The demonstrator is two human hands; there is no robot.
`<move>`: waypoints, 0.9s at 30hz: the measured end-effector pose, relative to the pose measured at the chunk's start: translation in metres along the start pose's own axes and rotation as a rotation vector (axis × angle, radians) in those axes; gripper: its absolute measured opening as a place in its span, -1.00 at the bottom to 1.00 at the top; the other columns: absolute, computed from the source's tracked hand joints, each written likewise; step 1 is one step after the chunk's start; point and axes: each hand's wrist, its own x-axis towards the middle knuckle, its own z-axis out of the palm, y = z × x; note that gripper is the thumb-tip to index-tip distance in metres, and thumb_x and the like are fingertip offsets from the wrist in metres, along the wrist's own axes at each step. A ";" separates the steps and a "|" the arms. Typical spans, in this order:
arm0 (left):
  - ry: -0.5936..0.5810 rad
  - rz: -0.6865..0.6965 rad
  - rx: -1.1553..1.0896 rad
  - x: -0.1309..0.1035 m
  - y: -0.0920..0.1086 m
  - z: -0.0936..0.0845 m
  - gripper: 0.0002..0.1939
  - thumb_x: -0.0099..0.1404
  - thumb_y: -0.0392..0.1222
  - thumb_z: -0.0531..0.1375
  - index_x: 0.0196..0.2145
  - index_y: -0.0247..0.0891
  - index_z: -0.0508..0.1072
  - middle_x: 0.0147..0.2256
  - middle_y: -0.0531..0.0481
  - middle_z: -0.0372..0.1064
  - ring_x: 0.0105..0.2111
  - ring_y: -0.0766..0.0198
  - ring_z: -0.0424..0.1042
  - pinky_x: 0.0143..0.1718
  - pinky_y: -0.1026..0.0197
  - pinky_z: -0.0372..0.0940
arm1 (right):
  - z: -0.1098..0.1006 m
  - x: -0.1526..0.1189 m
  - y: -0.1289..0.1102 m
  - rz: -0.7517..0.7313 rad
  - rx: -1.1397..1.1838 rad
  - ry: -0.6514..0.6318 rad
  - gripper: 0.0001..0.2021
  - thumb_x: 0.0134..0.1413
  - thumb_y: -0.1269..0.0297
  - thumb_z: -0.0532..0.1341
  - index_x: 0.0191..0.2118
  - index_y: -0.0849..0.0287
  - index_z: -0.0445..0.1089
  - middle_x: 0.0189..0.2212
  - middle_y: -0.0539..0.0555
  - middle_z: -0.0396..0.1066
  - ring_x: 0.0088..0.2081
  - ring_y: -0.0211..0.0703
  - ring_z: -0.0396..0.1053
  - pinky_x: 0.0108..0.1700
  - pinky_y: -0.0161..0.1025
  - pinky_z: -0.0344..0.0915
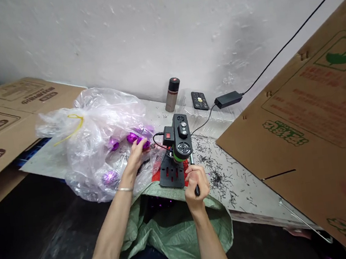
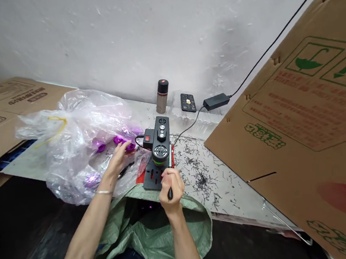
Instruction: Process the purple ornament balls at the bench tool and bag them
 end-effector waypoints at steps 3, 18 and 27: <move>-0.028 -0.127 -0.207 -0.045 0.004 -0.027 -0.75 0.30 -0.03 0.29 -0.17 -0.23 0.46 -0.24 -0.10 0.56 -0.33 0.21 0.57 -0.26 0.15 0.58 | 0.001 0.002 -0.003 0.039 0.008 0.033 -0.66 0.37 0.51 0.01 -0.47 0.09 0.21 -0.51 -0.05 0.27 -0.38 -0.23 0.38 -0.33 -0.23 0.27; -0.125 0.214 0.406 -0.088 -0.070 0.023 -0.38 0.17 0.23 0.42 0.03 -0.24 0.55 -0.01 -0.17 0.60 0.02 -0.05 0.57 0.14 -0.09 0.43 | -0.009 0.043 -0.021 0.175 0.020 -0.061 -0.62 0.44 0.37 0.02 -0.49 0.08 0.18 -0.54 -0.06 0.24 -0.43 -0.26 0.30 -0.33 -0.23 0.23; -0.158 0.514 0.805 -0.083 -0.080 0.022 -0.40 0.28 0.13 0.40 0.16 -0.22 0.47 0.00 -0.23 0.60 0.01 -0.11 0.57 0.10 -0.16 0.41 | -0.008 0.032 -0.017 0.175 0.021 -0.038 -0.64 0.43 0.38 0.03 -0.48 0.08 0.20 -0.53 -0.06 0.23 -0.40 -0.23 0.31 -0.30 -0.21 0.24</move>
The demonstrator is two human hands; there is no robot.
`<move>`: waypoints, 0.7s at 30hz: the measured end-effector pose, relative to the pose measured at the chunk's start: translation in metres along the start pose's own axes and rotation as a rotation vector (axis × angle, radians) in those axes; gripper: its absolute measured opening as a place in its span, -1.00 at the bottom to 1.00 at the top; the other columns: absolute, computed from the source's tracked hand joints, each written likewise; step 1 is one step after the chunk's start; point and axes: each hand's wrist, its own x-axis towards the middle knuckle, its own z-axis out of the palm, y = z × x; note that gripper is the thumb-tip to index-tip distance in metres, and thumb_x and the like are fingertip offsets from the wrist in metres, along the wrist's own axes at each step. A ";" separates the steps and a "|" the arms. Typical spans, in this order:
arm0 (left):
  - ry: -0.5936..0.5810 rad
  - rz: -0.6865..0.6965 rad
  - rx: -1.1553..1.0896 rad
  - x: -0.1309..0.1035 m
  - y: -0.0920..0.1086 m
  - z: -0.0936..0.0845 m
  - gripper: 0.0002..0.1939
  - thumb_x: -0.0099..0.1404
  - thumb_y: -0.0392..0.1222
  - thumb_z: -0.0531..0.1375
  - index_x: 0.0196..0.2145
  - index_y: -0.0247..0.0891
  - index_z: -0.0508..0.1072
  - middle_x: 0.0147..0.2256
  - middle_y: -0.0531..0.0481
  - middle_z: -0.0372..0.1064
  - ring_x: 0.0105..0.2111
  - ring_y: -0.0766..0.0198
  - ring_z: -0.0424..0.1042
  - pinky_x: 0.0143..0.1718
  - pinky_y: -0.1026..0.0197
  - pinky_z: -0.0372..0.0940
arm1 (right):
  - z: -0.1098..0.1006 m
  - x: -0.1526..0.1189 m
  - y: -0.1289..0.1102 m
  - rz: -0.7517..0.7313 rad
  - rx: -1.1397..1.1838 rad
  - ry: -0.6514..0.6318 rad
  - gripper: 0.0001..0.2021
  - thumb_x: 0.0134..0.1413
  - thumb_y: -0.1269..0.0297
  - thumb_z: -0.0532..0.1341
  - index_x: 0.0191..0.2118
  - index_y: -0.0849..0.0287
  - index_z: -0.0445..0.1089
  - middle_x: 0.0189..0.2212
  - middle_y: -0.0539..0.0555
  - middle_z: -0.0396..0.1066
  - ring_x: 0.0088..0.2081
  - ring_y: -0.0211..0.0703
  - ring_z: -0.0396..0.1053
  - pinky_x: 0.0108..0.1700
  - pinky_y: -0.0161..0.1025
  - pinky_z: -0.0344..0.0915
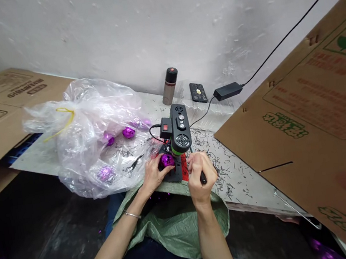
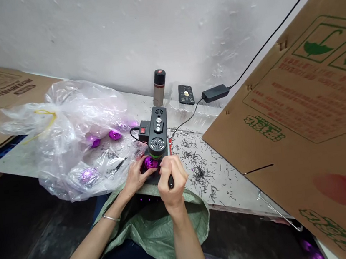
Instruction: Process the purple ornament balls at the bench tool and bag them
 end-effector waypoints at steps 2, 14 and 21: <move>0.002 0.038 0.022 0.001 0.001 0.003 -0.40 0.30 0.13 0.39 0.17 -0.23 0.45 -0.01 -0.24 0.60 0.02 -0.11 0.58 0.10 -0.15 0.41 | 0.000 -0.001 0.000 -0.006 0.011 0.004 -0.65 0.43 0.39 0.03 -0.47 0.08 0.21 -0.52 -0.06 0.25 -0.40 -0.24 0.31 -0.29 -0.21 0.24; 0.010 0.182 -0.030 -0.003 -0.003 0.020 -0.39 0.33 0.05 0.36 0.23 -0.24 0.37 0.10 -0.28 0.52 0.12 -0.13 0.52 0.18 -0.19 0.38 | -0.001 -0.004 0.000 -0.033 -0.014 0.005 -0.67 0.41 0.43 0.04 -0.45 0.09 0.24 -0.49 -0.04 0.30 -0.38 -0.23 0.35 -0.29 -0.21 0.27; 0.010 0.169 -0.069 -0.002 -0.006 0.022 -0.37 0.31 0.08 0.37 0.22 -0.24 0.40 0.08 -0.28 0.53 0.11 -0.12 0.52 0.18 -0.19 0.39 | 0.005 -0.026 0.020 -0.094 -0.035 0.047 -0.67 0.40 0.45 0.02 -0.45 0.08 0.25 -0.49 -0.02 0.31 -0.38 -0.20 0.38 -0.32 -0.20 0.31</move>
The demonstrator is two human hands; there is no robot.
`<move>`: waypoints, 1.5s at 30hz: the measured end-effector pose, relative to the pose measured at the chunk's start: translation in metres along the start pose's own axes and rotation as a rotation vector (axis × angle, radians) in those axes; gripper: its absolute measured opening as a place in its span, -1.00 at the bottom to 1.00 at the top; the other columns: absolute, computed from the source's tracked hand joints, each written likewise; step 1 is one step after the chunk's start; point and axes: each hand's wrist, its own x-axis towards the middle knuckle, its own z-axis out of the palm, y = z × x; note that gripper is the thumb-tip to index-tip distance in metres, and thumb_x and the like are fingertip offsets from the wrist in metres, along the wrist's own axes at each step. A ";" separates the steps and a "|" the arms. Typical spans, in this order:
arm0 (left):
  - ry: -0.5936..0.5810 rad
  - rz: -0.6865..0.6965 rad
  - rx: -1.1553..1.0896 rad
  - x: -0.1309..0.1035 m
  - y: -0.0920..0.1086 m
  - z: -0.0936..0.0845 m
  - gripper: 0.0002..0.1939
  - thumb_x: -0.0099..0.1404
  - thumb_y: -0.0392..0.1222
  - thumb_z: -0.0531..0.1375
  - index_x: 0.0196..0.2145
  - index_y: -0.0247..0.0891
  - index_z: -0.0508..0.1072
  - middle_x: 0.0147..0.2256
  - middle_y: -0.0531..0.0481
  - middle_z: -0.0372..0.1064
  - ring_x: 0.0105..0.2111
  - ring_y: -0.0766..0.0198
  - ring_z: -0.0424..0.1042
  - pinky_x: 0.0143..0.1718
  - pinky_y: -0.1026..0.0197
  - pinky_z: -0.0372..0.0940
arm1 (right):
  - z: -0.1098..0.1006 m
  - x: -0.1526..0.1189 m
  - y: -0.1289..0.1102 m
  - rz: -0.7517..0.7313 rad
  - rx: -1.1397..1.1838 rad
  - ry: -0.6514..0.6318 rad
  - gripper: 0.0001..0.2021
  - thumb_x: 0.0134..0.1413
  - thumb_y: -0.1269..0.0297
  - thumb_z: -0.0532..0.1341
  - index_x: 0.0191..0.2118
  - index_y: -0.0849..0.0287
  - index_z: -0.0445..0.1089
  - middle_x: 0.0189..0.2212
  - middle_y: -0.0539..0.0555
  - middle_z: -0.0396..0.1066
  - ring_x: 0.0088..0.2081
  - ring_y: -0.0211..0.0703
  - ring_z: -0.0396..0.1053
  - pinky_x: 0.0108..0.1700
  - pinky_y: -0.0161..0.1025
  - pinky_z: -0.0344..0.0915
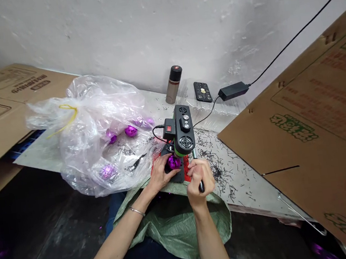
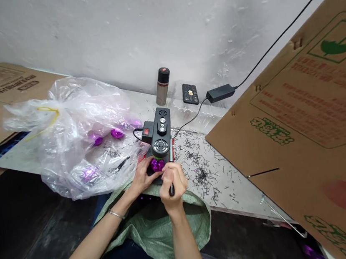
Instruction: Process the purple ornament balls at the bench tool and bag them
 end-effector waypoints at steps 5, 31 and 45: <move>-0.001 -0.014 -0.022 -0.001 0.001 0.001 -0.39 0.33 0.08 0.36 0.22 -0.22 0.40 0.09 -0.27 0.52 0.12 -0.11 0.52 0.19 -0.19 0.38 | 0.007 -0.020 0.021 -0.088 -0.015 0.041 -0.67 0.42 0.37 -0.01 -0.43 0.09 0.28 -0.44 -0.02 0.34 -0.41 -0.23 0.37 -0.37 -0.23 0.31; 0.030 0.060 -0.009 -0.003 -0.005 0.003 -0.39 0.35 0.08 0.35 0.23 -0.25 0.38 0.09 -0.28 0.52 0.10 -0.11 0.53 0.15 -0.17 0.42 | 0.024 -0.036 0.039 -0.150 0.068 0.143 -0.63 0.46 0.29 -0.05 -0.46 0.08 0.20 -0.45 -0.05 0.28 -0.45 -0.25 0.31 -0.30 -0.18 0.34; -0.099 0.197 0.081 -0.064 0.024 -0.035 -0.19 0.35 0.12 0.33 0.40 -0.22 0.17 0.29 -0.37 0.33 0.31 -0.17 0.36 0.31 -0.27 0.30 | -0.002 0.009 -0.009 0.057 0.016 0.004 -0.63 0.42 0.40 0.02 -0.49 0.09 0.23 -0.50 -0.02 0.30 -0.35 -0.20 0.39 -0.29 -0.21 0.27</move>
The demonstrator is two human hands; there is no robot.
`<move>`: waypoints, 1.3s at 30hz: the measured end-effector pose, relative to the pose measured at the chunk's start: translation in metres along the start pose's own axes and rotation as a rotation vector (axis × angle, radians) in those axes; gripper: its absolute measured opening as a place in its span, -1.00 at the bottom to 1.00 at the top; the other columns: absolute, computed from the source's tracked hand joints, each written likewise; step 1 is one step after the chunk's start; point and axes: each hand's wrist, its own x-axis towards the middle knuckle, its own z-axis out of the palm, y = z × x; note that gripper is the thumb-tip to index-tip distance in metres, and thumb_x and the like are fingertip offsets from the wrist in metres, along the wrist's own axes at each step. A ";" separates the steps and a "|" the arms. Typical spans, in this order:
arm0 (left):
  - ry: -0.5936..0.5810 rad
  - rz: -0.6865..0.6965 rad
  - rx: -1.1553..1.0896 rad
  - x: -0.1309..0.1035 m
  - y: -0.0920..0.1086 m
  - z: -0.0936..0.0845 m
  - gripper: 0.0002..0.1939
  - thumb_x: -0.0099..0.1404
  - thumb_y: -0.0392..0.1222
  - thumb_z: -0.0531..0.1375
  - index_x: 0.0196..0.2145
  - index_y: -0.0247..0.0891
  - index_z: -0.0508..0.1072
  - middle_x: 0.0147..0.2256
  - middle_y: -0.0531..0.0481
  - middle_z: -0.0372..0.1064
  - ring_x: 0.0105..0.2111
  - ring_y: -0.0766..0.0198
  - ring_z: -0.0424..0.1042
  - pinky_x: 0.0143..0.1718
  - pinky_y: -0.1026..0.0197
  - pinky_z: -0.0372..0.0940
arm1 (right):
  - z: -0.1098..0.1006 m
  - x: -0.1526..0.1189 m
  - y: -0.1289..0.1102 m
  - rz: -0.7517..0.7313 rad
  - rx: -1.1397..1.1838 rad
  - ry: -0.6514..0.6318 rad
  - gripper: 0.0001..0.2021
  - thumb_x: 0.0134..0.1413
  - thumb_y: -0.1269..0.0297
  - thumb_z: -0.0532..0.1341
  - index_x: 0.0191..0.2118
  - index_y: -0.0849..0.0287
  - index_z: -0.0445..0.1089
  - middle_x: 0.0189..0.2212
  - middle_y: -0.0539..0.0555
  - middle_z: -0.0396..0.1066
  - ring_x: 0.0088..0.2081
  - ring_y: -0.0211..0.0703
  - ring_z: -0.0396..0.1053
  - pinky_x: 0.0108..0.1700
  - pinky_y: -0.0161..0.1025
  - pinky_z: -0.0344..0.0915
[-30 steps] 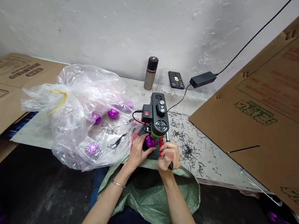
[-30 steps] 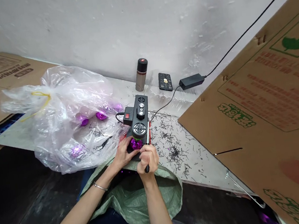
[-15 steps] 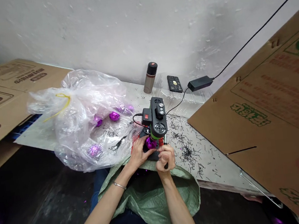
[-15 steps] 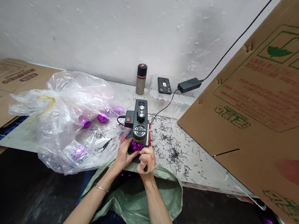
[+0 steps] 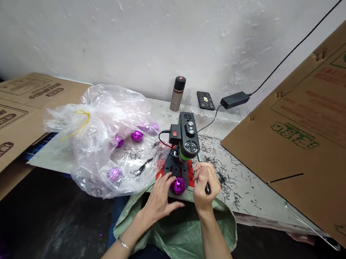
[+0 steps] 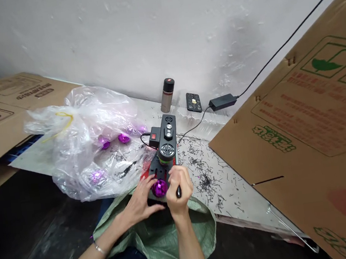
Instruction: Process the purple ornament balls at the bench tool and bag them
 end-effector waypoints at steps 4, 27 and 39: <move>0.156 -0.125 0.080 0.027 -0.013 -0.035 -0.38 0.49 0.01 0.17 0.41 -0.19 0.20 0.33 -0.30 0.31 0.35 -0.09 0.32 0.34 -0.19 0.29 | 0.004 -0.012 0.010 -0.070 0.004 0.024 -0.63 0.40 0.46 0.01 -0.49 0.10 0.24 -0.53 -0.05 0.27 -0.37 -0.21 0.38 -0.32 -0.22 0.26; 0.219 -0.848 0.075 0.164 -0.112 -0.068 -0.48 0.20 -0.14 0.41 0.09 -0.30 0.44 -0.05 -0.25 0.57 0.02 -0.09 0.55 0.07 0.01 0.40 | 0.007 -0.015 0.014 -0.076 -0.008 0.041 -0.63 0.40 0.43 0.00 -0.50 0.09 0.22 -0.51 -0.03 0.28 -0.38 -0.19 0.38 -0.32 -0.20 0.26; 0.426 -0.939 -1.099 0.094 -0.047 -0.078 -0.49 0.35 0.08 0.34 0.17 -0.11 0.41 0.00 -0.13 0.58 -0.20 0.16 0.64 -0.14 0.05 0.59 | 0.003 0.010 -0.007 0.015 0.039 0.019 -0.62 0.42 0.41 0.04 -0.50 0.10 0.19 -0.53 -0.05 0.26 -0.40 -0.24 0.34 -0.32 -0.22 0.22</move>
